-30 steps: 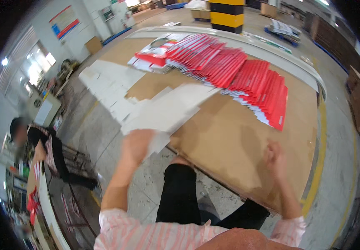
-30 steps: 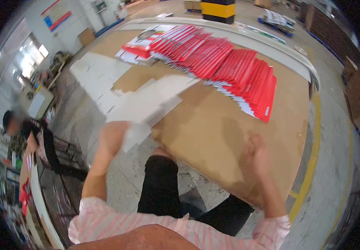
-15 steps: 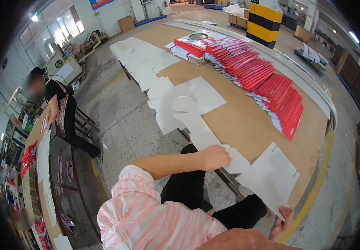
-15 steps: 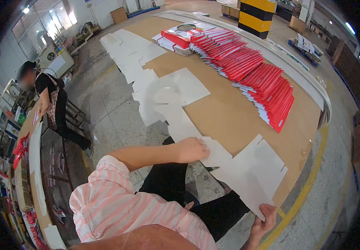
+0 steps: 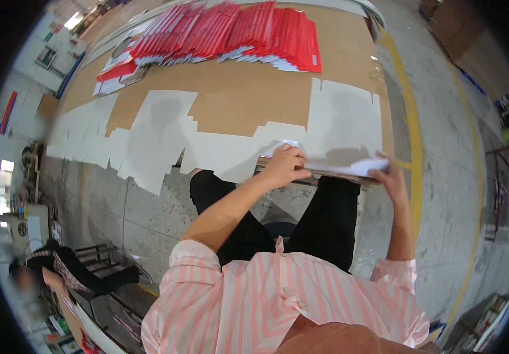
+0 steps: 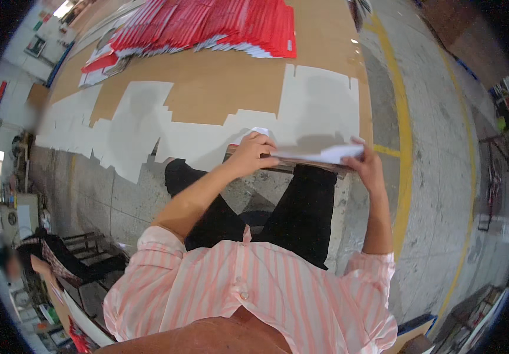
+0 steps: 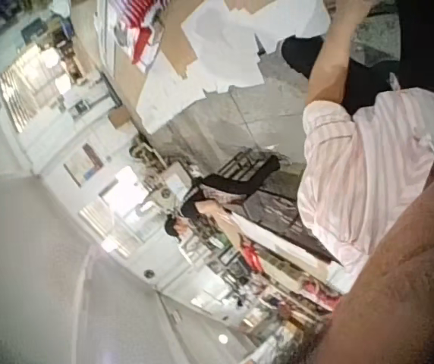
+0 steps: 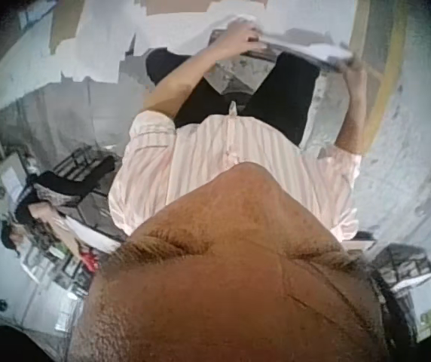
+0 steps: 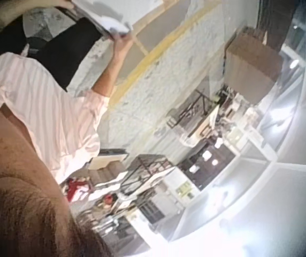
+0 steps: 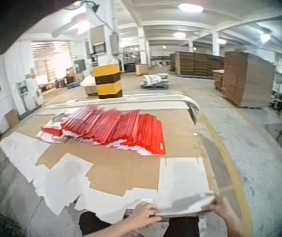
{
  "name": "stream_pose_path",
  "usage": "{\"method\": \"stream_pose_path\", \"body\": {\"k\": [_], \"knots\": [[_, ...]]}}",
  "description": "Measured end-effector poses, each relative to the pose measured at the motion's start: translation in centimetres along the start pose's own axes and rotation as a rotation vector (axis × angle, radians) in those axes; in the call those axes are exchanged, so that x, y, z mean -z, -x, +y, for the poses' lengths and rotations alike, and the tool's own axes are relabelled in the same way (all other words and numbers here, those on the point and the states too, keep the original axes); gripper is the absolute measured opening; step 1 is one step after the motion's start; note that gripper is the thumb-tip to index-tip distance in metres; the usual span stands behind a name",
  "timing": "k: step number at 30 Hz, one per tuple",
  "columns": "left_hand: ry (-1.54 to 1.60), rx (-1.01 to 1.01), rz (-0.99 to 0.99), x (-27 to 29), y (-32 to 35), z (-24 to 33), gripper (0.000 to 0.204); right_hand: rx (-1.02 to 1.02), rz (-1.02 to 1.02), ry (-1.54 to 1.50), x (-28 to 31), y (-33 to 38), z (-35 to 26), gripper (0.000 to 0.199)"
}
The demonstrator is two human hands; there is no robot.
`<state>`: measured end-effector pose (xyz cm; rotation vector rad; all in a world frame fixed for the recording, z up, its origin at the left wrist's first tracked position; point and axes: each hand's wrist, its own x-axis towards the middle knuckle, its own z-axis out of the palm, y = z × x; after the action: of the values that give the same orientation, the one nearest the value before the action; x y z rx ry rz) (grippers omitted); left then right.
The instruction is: Folding cardboard inserts and placing them into product packaging boxes.
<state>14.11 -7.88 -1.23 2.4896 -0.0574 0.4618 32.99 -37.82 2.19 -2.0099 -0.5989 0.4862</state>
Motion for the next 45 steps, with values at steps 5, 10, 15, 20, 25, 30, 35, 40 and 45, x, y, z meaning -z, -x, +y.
{"method": "stream_pose_path", "body": {"k": [5, 10, 15, 20, 25, 30, 35, 40, 45], "knots": [[-0.08, 0.403, 0.401, -4.0, -1.7, 4.4, 0.027, 0.089, 0.356, 1.074, -6.1, -0.5, -3.4, 0.076], [-0.308, 0.036, 0.067, -4.3, -0.2, 4.5, 0.029, 0.169, 0.441, 0.973, -6.4, 0.5, 0.2, 0.075], [-0.241, 0.342, 0.306, 2.6, 2.2, -1.4, 0.025, -0.046, 0.372, 0.273, -0.4, 2.8, 4.1, 0.081], [0.01, 0.227, 0.322, -1.5, 1.0, -0.4, 0.015, 0.082, 0.457, -0.331, 2.7, 2.1, 4.4, 0.087], [0.107, 0.174, 0.348, -5.7, -1.1, 3.6, 0.019, 0.241, 0.569, -0.668, 0.3, -0.7, -1.6, 0.069], [0.061, 0.168, 0.205, -6.8, -0.6, 3.6, 0.027, 0.731, 0.401, 0.62, -11.1, -1.6, -6.7, 0.065], [-0.279, -0.058, 0.054, 0.5, 3.6, 5.9, 0.037, 0.701, 0.119, 0.859, -13.7, -1.5, -4.7, 0.069], [-0.387, -0.017, -0.226, 6.1, 1.8, 6.1, 0.033, 0.751, 0.33, 0.559, -11.7, -1.7, -3.7, 0.061], [-0.568, -0.003, 0.139, 5.3, -1.0, 1.4, 0.034, 0.714, 0.302, 0.521, -12.7, -1.2, -4.5, 0.067]]}}
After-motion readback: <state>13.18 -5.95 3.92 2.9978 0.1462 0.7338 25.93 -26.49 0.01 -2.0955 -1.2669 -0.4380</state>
